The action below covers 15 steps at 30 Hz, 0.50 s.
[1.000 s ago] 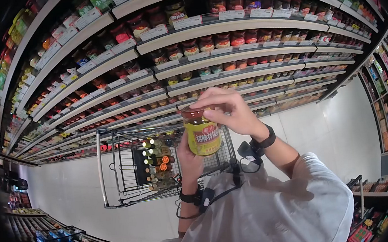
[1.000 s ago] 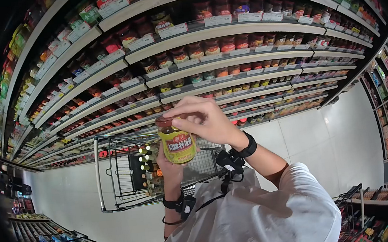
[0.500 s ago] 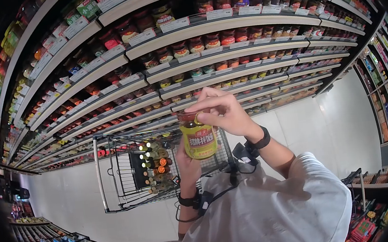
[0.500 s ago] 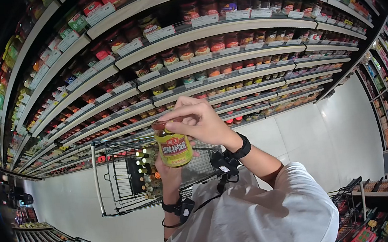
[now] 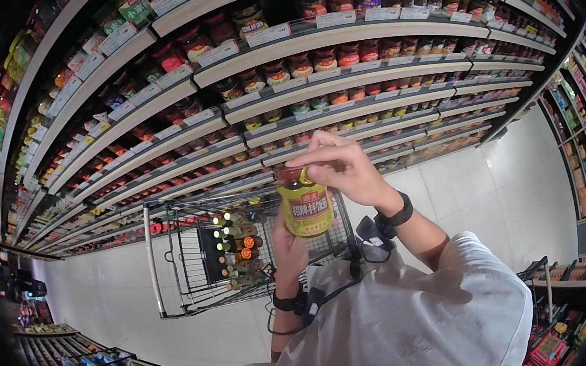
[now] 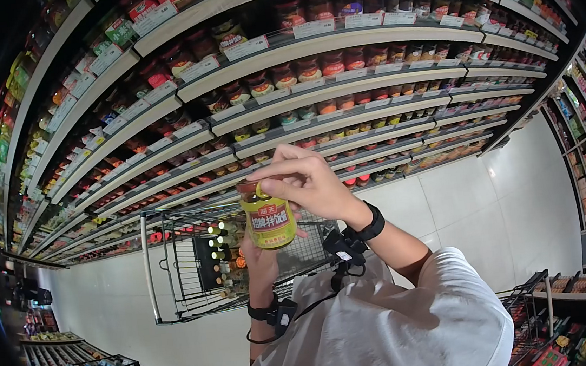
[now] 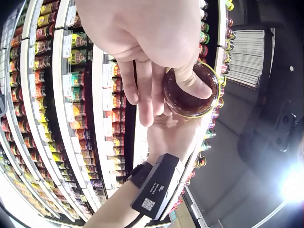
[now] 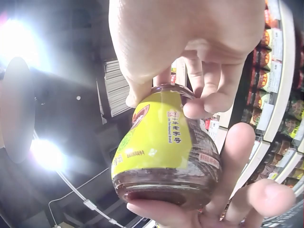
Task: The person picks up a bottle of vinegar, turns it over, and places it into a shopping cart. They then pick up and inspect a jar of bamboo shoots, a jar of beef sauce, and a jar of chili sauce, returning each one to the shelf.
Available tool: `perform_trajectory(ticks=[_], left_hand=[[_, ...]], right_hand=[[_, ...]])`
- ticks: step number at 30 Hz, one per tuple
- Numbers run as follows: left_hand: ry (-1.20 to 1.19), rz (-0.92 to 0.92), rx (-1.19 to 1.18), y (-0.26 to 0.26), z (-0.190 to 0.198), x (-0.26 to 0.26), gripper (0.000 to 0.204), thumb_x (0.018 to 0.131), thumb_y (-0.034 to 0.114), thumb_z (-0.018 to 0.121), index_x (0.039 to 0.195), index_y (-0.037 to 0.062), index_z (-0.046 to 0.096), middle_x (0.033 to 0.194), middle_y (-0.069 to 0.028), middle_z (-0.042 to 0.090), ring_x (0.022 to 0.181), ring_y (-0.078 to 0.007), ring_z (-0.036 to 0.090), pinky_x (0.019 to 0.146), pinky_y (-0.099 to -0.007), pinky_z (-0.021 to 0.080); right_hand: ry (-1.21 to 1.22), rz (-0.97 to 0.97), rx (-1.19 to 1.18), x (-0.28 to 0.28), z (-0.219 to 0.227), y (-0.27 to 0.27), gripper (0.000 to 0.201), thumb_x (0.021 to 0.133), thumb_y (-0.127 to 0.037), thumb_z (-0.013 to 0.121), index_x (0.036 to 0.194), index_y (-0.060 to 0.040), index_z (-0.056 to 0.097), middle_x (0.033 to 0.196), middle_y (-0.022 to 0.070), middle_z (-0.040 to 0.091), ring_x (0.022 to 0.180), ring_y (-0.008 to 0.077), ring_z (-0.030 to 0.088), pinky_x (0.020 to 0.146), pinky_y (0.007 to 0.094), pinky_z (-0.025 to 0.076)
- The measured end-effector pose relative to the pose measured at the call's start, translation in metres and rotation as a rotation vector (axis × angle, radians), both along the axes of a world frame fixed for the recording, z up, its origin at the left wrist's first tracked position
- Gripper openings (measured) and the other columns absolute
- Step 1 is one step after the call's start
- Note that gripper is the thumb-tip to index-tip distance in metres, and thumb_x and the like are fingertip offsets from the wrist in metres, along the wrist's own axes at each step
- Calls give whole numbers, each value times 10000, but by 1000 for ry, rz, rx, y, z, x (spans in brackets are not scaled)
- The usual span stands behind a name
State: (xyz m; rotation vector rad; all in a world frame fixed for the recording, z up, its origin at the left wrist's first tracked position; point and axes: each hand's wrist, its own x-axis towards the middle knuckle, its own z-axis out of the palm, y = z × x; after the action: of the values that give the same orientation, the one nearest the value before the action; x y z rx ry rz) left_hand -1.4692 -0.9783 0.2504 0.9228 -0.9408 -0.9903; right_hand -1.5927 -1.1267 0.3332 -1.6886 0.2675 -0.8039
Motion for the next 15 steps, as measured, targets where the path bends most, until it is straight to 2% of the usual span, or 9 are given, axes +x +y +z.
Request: perform_trajectory(ticks=[3,6,9,15], left_hand=[[59,5,1,0,1,-2,442,973,20,516,1404,-35,432,1257,-150,640,1077,-242,692,904,-387,598],[-13,20,18,1,-14,3,464,973,18,517,1424,-33,418,1273,-142,633,1094,-219,683,928,-353,570],[16,20,33,1,-16,3,485,975,23,528,1441,-33,404,1269,-135,637,1096,-201,679,950,-337,549],[3,6,37,1,-9,2,494,976,27,534,1447,-34,398,1262,-133,640,1097,-204,679,941,-342,558]], right_hand=[[4,0,-1,-1,0,0,258,953,-195,674,1165,-74,759,935,13,509,803,99,541,533,199,485],[-5,-1,-13,-1,0,0,257,955,-198,672,1164,-76,760,931,13,506,803,98,541,530,198,486],[-12,6,-1,-1,0,0,256,955,-200,672,1163,-78,761,928,11,501,805,97,542,531,197,491],[-2,-15,-74,-2,-5,-4,264,959,-221,674,1163,-79,761,931,9,495,801,94,542,536,195,497]])
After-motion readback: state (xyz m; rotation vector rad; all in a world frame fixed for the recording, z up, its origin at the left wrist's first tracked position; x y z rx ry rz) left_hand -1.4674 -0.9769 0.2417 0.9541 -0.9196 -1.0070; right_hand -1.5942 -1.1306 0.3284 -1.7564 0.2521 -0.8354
